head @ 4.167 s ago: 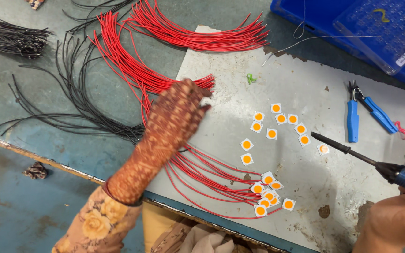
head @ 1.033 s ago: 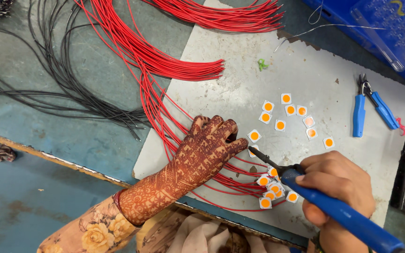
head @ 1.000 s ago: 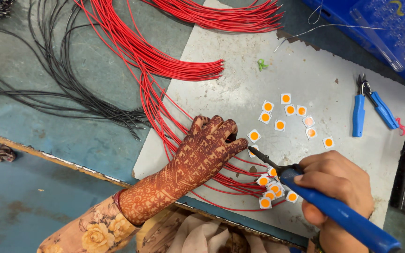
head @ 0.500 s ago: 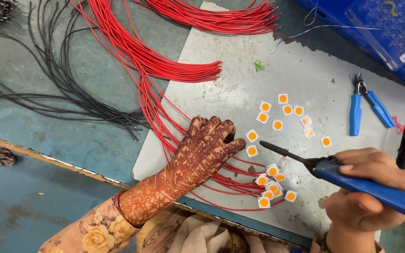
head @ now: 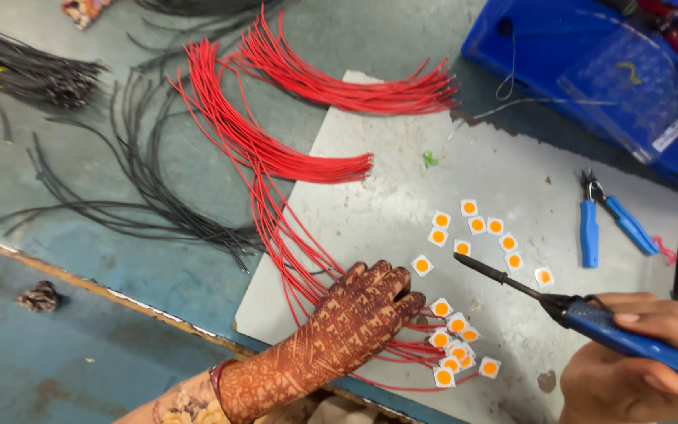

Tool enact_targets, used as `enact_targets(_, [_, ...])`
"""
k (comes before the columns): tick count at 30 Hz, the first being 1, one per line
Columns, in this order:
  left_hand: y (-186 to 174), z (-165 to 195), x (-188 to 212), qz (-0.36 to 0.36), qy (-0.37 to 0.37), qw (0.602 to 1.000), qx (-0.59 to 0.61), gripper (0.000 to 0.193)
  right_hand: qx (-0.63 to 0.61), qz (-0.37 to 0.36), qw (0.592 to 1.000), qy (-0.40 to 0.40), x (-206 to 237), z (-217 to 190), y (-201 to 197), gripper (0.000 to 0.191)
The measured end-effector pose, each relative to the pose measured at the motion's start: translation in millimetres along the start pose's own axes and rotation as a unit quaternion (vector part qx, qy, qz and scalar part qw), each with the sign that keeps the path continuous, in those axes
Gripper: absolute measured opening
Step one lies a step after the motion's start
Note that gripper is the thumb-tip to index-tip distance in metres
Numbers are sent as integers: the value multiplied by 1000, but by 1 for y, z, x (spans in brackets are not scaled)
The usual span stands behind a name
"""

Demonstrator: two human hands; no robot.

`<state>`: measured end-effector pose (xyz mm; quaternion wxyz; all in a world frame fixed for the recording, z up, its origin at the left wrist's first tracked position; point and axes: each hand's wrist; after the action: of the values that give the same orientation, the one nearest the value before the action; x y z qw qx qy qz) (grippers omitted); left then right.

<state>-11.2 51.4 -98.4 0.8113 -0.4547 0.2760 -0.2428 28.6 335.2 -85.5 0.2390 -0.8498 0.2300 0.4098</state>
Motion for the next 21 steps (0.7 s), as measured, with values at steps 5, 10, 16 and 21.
enact_targets(5, [-13, -34, -15, 271, 22, 952, -140, 31, 1, 23, 999, -27, -2, 14, 0, 67])
enact_targets(10, [-45, -102, -53, 198, -102, 971, -86, 29, 5, 25, 999, -33, 2, 18, -3, 68])
enact_targets(16, [-49, -115, -69, 159, -118, 965, -172, 14, -8, 24, 999, -35, 0, 15, 0, 67])
enact_targets(21, [-47, -119, -65, 162, -118, 963, -181, 15, -23, 25, 998, -45, -3, 17, 2, 65])
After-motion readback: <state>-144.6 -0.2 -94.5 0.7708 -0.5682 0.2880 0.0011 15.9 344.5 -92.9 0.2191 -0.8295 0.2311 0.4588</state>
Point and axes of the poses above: each hand's wrist, its own x-axis away from the middle knuckle, its own y-axis out of the palm, z = x × y, and after that the axes turned 6 degrees about -y, right-handed
